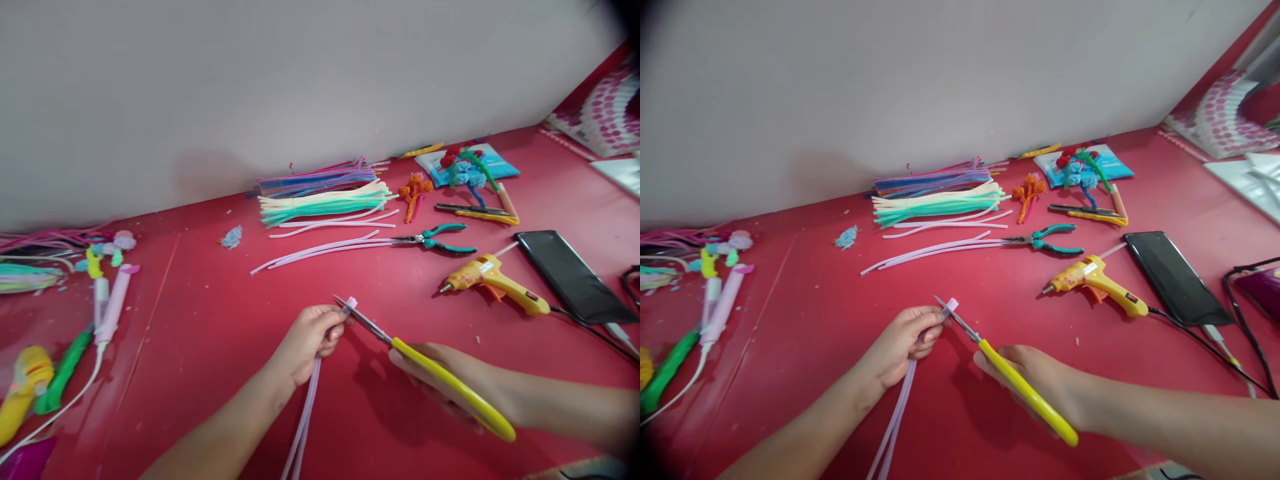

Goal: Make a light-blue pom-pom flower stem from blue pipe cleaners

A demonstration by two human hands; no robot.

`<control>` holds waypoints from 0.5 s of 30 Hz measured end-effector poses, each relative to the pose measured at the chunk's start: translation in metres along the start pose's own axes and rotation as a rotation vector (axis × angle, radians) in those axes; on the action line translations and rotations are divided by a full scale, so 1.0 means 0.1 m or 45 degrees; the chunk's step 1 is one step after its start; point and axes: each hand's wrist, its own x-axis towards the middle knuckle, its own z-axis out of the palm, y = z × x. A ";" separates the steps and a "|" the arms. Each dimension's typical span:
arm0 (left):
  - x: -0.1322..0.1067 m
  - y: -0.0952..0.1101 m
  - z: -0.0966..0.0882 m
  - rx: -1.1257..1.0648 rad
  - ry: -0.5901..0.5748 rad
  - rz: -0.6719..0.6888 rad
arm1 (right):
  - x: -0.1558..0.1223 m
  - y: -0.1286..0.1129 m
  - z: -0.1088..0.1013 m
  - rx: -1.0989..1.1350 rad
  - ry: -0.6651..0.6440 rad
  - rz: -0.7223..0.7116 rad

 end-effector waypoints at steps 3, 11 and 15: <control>0.01 0.01 -0.02 0.008 -0.002 -0.011 | -0.03 -0.13 0.05 -0.033 0.034 0.087; -0.01 0.00 -0.09 0.022 0.005 0.026 | 0.01 -0.14 0.00 -0.201 -0.052 0.065; -0.01 -0.01 -0.08 0.030 -0.008 0.022 | 0.04 -0.12 -0.04 -0.264 -0.121 0.039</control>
